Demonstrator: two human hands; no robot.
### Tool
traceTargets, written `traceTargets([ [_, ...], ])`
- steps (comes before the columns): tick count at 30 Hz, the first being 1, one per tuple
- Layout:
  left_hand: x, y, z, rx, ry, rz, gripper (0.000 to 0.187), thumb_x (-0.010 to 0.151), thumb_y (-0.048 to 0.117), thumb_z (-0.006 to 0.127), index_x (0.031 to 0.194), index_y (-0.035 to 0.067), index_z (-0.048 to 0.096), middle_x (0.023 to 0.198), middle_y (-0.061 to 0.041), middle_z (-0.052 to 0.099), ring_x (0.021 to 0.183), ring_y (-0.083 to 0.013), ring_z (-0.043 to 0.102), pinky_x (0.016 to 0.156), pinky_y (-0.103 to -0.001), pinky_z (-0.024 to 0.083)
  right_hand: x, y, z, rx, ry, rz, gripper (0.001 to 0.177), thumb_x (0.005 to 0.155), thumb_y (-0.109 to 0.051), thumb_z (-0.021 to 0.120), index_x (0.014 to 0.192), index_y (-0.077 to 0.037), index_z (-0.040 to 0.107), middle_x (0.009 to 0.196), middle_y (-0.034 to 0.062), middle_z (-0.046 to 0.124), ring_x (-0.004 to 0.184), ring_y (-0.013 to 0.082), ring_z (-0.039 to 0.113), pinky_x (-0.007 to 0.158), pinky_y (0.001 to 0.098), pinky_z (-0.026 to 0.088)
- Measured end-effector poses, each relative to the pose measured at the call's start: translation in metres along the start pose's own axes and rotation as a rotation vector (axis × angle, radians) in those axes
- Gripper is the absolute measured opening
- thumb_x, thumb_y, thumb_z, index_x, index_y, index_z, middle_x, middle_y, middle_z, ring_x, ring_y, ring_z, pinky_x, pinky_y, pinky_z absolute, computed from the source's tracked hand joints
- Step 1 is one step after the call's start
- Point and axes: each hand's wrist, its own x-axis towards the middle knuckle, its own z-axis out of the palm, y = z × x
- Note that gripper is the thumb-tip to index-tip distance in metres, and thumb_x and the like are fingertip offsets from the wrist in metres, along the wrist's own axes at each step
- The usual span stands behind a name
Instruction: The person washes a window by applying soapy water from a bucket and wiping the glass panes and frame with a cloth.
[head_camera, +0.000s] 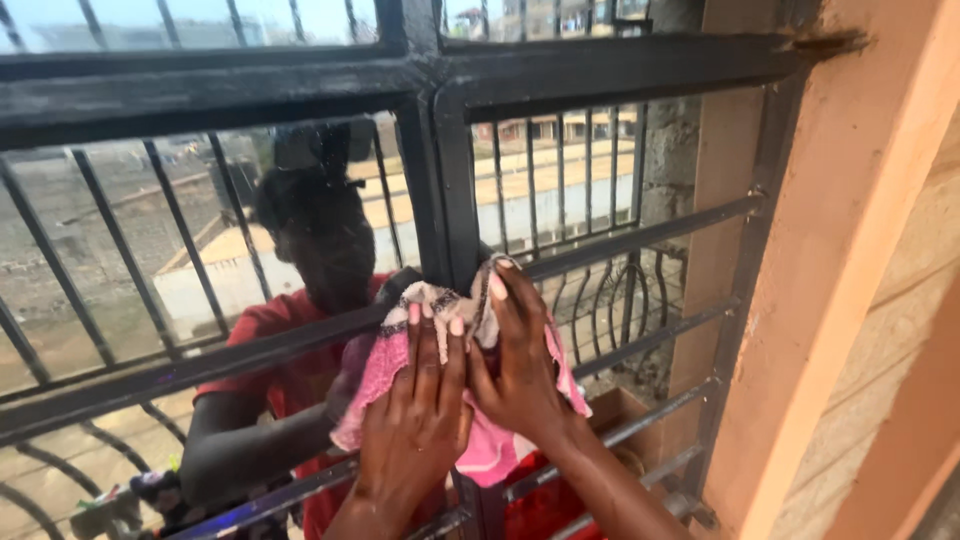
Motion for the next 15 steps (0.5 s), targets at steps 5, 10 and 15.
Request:
traceTargets([
  [5, -0.003, -0.012, 0.005, 0.118, -0.006, -0.072, 0.091, 0.075, 0.04, 0.067, 0.151, -0.002, 0.042, 0.156, -0.032, 0.042, 0.138, -0.0422, 0.055, 0.084, -0.044, 0.057, -0.005, -0.001, -0.004, -0.075, 0.037, 0.039, 0.079, 0.102, -0.007, 0.064, 0.164, -0.01, 0.016, 0.163, 0.0255, 0.023, 0.155, 0.0461, 0.028, 0.128, 0.0555, 0.031],
  [10, -0.015, -0.023, 0.023, -0.045, 0.043, -0.055, 0.082, 0.08, 0.029, 0.067, 0.153, -0.001, 0.043, 0.156, -0.025, 0.042, 0.142, -0.0355, 0.046, 0.101, -0.045, 0.051, -0.013, -0.005, 0.013, 0.605, 0.147, 0.383, 0.072, 0.107, -0.006, 0.06, 0.164, -0.008, 0.017, 0.166, 0.0243, 0.034, 0.154, 0.0436, 0.042, 0.128, 0.052, 0.043],
  [15, -0.025, -0.021, 0.025, 0.066, 0.027, 0.007, 0.087, 0.076, 0.032, 0.07, 0.153, 0.003, 0.044, 0.162, -0.017, 0.04, 0.152, -0.028, 0.036, 0.108, -0.044, 0.04, -0.009, 0.005, -0.005, 0.221, 0.115, 0.19, 0.091, 0.095, 0.002, 0.063, 0.165, -0.008, 0.006, 0.16, 0.0249, 0.031, 0.148, 0.0419, 0.042, 0.124, 0.0506, 0.042],
])
